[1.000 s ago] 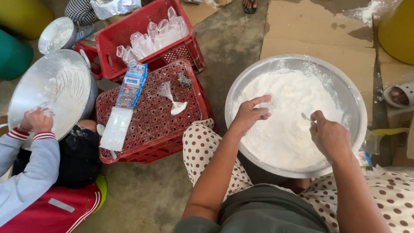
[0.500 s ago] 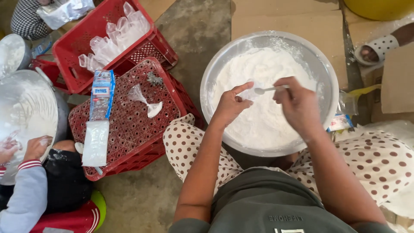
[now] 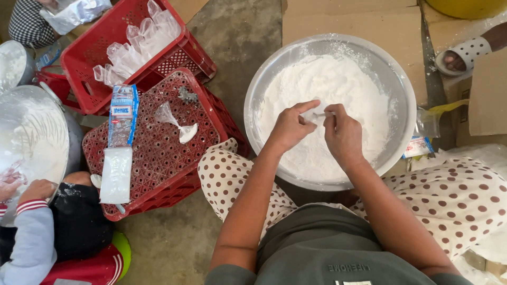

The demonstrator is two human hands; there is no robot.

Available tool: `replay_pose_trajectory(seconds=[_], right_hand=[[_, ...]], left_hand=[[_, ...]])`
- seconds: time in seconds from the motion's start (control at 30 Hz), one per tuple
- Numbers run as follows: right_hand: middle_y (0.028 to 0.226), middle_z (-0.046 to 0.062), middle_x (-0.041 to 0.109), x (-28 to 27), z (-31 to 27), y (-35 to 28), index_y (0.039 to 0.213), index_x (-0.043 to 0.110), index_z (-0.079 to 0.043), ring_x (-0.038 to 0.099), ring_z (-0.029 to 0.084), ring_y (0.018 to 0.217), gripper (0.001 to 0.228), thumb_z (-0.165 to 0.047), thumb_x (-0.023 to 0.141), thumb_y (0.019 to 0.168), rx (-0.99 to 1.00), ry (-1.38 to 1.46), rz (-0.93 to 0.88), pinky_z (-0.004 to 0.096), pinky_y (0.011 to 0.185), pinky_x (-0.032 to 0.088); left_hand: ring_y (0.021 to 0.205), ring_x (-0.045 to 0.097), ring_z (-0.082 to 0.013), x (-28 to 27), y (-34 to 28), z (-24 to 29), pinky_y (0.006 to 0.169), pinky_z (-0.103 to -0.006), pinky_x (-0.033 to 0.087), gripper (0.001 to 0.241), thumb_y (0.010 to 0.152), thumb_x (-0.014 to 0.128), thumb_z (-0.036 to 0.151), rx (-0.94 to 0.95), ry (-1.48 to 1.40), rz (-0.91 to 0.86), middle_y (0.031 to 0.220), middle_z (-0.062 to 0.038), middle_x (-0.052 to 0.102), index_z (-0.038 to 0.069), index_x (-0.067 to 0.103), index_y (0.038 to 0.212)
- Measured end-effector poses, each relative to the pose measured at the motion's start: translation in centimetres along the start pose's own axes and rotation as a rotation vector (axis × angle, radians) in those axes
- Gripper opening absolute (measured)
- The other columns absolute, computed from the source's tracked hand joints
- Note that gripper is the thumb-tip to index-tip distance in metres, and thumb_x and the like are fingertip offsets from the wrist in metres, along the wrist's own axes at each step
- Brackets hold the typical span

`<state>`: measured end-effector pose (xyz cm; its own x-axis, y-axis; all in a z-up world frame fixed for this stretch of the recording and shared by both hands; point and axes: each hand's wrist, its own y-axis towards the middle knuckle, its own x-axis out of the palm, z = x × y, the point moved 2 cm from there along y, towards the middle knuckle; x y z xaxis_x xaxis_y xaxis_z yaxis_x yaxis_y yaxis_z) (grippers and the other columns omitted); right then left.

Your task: Packaging white powder into small plastic bags by scooping and tying them

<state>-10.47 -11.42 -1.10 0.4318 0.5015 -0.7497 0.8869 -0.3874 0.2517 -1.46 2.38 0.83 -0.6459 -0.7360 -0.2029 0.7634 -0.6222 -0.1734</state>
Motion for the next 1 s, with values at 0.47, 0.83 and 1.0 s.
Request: replay_pose_trajectory(seconds=[0.47,0.83,1.0], right_hand=[[0.076,0.004,0.064,5.1,7.3,-0.7,0.112,0.060,-0.004,0.065,0.010,0.063,0.012,-0.006,0.051,0.103,0.669,1.353,0.106,0.023,0.055,0.056],[0.073,0.006,0.065,3.9,6.8,-0.9,0.110,0.060,-0.006,0.068,0.012,0.061,0.010,-0.010,0.051,0.106,0.670,1.286,0.061,0.020,0.055,0.059],[0.072,0.006,0.066,3.0,6.2,-0.9,0.110,0.060,-0.006,0.069,0.012,0.061,0.011,-0.010,0.051,0.106,0.662,1.244,0.073,0.021,0.054,0.059]], left_hand=[[0.120,0.068,-0.0367,7.2,5.6,-3.5,0.104,-0.0499,0.055,0.059,0.079,0.062,0.004,0.141,0.634,-0.080,0.133,-0.016,0.066,0.006,0.061,0.138],[0.126,0.063,-0.0430,3.4,3.2,-0.6,0.108,-0.0538,0.051,0.066,0.073,0.072,0.007,0.117,0.511,-0.068,0.136,-0.021,0.065,0.005,0.061,0.138],[0.129,0.060,-0.0407,1.9,2.6,-0.9,0.111,-0.0510,0.049,0.068,0.073,0.067,0.006,0.114,0.420,-0.085,0.138,-0.018,0.064,0.009,0.060,0.140]])
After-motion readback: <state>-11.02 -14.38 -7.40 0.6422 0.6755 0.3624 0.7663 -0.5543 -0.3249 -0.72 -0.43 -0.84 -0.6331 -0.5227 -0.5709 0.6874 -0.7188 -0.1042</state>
